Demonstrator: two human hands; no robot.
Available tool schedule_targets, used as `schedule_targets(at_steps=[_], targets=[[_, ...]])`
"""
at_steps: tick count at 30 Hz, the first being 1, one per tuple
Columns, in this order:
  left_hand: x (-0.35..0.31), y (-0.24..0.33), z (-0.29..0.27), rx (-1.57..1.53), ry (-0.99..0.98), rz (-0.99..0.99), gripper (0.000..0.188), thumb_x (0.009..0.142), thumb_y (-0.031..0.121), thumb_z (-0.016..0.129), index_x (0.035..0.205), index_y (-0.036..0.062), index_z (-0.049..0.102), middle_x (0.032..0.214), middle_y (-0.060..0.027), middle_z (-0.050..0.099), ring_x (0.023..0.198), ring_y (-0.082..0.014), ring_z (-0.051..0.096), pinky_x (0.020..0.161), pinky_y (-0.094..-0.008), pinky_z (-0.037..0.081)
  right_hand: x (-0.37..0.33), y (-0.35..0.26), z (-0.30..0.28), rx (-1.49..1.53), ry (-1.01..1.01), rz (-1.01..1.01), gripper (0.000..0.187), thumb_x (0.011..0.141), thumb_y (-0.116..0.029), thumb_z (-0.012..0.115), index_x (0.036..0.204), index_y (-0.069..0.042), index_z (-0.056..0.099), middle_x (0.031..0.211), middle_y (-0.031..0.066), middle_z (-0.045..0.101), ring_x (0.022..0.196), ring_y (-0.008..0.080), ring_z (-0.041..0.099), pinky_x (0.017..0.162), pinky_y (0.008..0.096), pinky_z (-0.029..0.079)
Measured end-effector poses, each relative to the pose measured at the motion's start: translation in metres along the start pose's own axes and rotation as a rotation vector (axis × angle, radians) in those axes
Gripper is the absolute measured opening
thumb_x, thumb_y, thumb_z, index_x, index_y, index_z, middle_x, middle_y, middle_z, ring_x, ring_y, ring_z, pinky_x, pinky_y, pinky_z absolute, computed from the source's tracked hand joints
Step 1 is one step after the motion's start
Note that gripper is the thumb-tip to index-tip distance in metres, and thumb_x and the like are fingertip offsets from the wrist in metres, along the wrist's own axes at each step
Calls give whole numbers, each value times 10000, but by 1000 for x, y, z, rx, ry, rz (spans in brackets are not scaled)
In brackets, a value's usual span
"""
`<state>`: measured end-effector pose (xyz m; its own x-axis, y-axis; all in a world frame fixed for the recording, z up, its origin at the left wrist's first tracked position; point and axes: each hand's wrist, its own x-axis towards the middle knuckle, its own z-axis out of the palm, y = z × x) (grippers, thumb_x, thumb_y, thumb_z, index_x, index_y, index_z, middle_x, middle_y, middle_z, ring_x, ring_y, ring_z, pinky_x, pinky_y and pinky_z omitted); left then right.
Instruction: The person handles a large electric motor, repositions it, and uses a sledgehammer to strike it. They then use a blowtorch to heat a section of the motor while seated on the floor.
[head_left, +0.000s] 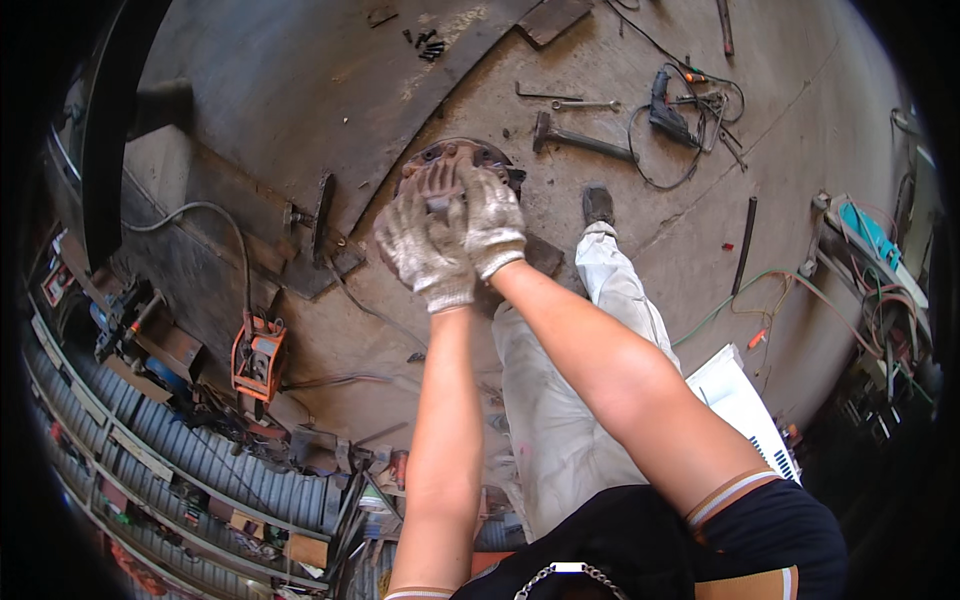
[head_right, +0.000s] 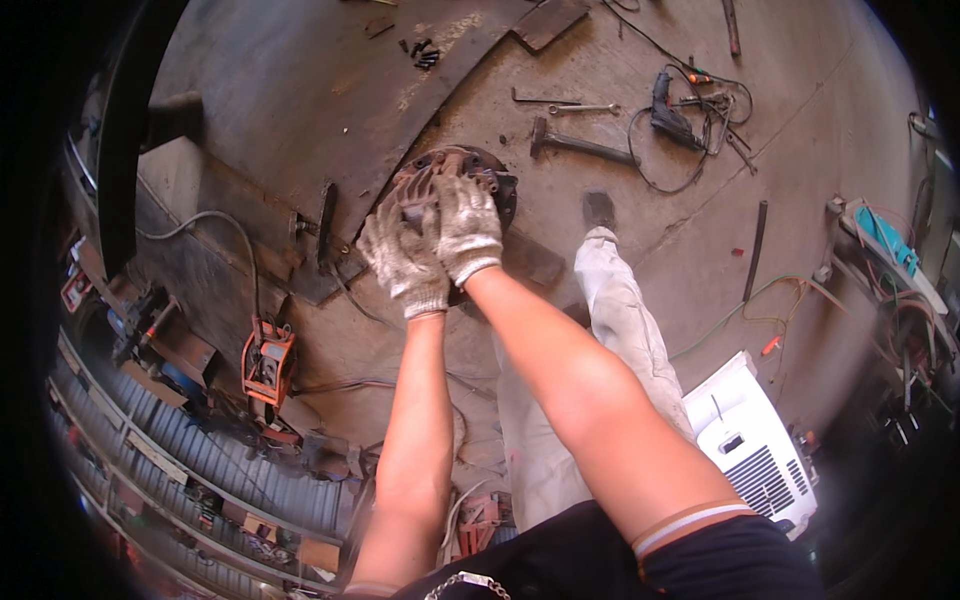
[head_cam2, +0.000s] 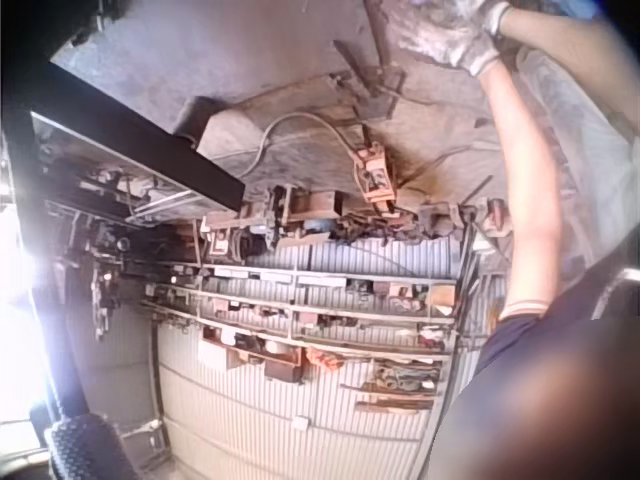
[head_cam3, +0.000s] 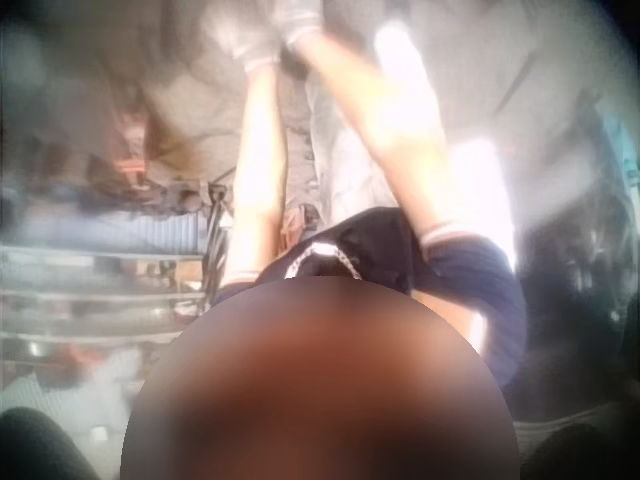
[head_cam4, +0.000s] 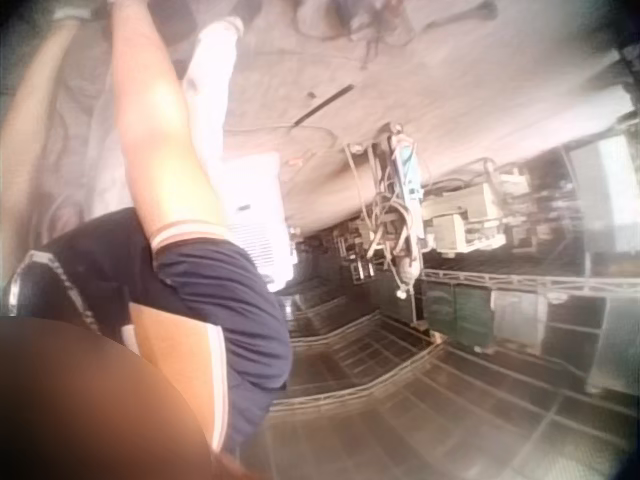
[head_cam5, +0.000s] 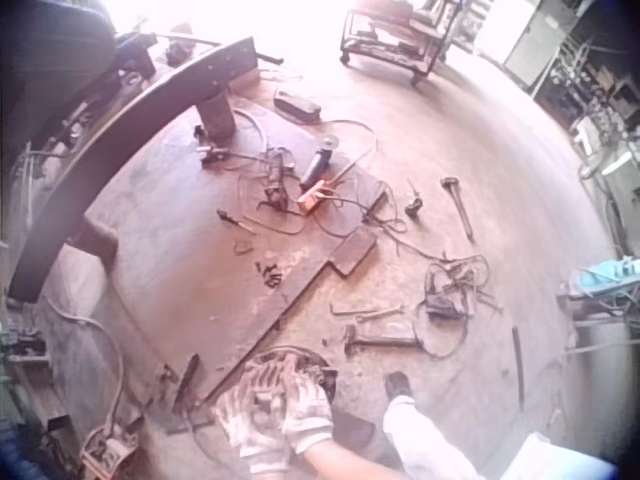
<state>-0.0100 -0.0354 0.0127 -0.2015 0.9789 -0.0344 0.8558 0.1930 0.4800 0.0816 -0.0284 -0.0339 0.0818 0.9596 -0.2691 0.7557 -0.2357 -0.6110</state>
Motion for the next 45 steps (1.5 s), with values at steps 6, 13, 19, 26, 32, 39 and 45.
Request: schedule_targets(at_steps=[6,13,19,26,32,39,45], targets=[[3,-2,1,166,-91,21,516,1066,418,375,1336,43,607,1442,-149,578,1398,-381,454,1214,-539,224,-1,-9,-11,100,-66,45,575,994,-413,493,1477,-101,482,1491,171,509,1428,357,413,1195,537,274],[8,7,-7,303,-223,18,467,1090,317,365,1396,20,556,1445,-188,558,1405,-382,445,1216,-516,231,8,69,-41,347,-118,-66,466,978,-346,548,1341,-58,596,1350,198,618,1311,370,543,1141,510,376],[13,22,-7,393,-306,-78,503,1091,329,382,1435,-17,506,1497,-218,496,1410,-404,429,1224,-512,227,-53,215,-65,246,-614,574,494,1019,-438,489,1307,-56,612,1214,228,690,1147,386,648,1011,478,491],[13,29,-7,442,-317,-144,557,1094,391,374,1493,10,454,1503,-239,478,1400,-412,444,1182,-475,333,-99,269,-60,312,-711,749,475,1013,-452,515,1271,-71,630,1185,249,689,1127,425,640,985,491,493],[12,29,-7,340,-328,-306,573,1102,415,333,1540,51,398,1560,-223,427,1429,-366,435,1184,-455,347,-70,272,-49,622,-550,738,566,1010,-538,473,1279,-66,633,1212,255,673,1162,443,611,1015,503,469],[11,31,-2,167,-269,-508,589,1091,470,337,1569,129,375,1535,-221,443,1363,-341,499,1142,-443,416,-67,304,-39,934,-312,895,483,1043,-431,514,1280,-33,653,1134,132,733,1022,220,688,911,345,519],[11,37,0,311,-245,-507,607,1081,507,324,1578,160,364,1508,-239,465,1316,-363,538,1117,-461,453,-76,307,-29,1034,-344,1040,495,1048,-455,493,1319,-65,632,1125,105,735,993,189,697,843,334,528]])
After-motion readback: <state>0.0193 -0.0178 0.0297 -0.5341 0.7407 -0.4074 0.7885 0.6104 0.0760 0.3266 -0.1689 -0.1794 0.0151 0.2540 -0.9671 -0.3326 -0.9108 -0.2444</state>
